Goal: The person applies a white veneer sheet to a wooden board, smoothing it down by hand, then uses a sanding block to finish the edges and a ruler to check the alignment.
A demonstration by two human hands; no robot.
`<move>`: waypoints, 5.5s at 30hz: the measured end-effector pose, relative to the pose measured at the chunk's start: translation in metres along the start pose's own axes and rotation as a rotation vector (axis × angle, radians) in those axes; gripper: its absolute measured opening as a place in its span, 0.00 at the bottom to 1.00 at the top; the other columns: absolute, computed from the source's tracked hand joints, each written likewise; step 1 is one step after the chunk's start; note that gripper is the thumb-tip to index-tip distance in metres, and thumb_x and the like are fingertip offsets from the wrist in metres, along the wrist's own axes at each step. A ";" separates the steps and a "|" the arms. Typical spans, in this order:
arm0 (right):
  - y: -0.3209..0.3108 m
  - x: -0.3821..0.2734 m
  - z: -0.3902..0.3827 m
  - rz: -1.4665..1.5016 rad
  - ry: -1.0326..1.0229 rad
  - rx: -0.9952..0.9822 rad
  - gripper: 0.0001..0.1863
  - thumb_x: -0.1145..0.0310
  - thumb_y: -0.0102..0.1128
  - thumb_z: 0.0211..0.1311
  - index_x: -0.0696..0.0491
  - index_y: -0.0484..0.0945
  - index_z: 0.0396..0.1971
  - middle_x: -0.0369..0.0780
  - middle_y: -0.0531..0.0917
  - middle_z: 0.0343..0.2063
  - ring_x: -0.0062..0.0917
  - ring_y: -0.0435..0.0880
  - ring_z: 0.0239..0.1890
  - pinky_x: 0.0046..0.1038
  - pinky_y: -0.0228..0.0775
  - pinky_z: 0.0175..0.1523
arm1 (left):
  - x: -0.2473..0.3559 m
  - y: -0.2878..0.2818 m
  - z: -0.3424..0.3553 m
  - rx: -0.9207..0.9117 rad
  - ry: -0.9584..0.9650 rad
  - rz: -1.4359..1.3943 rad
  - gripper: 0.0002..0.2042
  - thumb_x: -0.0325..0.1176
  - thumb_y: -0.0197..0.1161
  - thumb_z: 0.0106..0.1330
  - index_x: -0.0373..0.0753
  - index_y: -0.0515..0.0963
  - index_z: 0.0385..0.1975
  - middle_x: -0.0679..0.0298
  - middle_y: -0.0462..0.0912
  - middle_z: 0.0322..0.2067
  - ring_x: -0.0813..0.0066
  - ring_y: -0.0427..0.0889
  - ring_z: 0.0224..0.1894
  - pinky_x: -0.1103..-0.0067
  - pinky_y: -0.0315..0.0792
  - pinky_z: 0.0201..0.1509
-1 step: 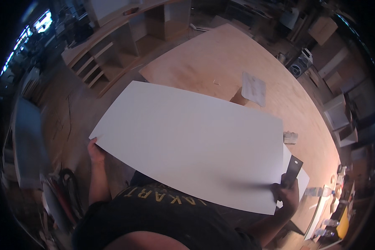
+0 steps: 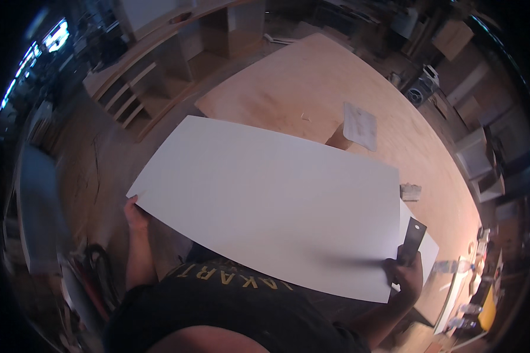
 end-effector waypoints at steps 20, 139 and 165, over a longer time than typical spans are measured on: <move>0.375 0.061 -0.048 0.361 0.278 0.450 0.08 0.70 0.70 0.63 0.55 0.80 0.29 0.29 0.79 0.24 0.14 0.73 0.27 0.24 0.66 0.34 | 0.057 0.041 0.422 -0.332 -0.354 0.267 0.29 0.34 0.63 0.59 0.35 0.73 0.63 0.59 0.80 0.58 0.59 0.77 0.62 0.63 0.69 0.69; 0.366 0.209 0.171 0.134 0.376 0.468 0.18 0.59 0.72 0.60 0.60 0.87 0.41 0.46 0.90 0.28 0.22 0.88 0.35 0.32 0.77 0.42 | -0.526 0.565 0.221 -1.340 0.218 1.502 0.51 0.55 0.77 0.56 0.31 0.58 0.72 0.39 0.62 0.70 0.43 0.63 0.73 0.58 0.61 0.77; 0.477 0.132 0.121 -0.500 0.579 0.883 0.19 0.67 0.55 0.63 0.65 0.81 0.47 0.59 0.85 0.44 0.57 0.84 0.49 0.51 0.74 0.56 | -0.062 0.066 0.613 -0.503 0.148 1.308 0.16 0.28 0.74 0.59 0.33 0.82 0.46 0.54 0.88 0.44 0.62 0.87 0.49 0.71 0.78 0.58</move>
Point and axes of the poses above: each hand's wrist, its own z-axis towards the middle knuckle, its own y-axis out of the palm, x = y × z, the point moved 6 cm from there along z, towards the middle knuckle
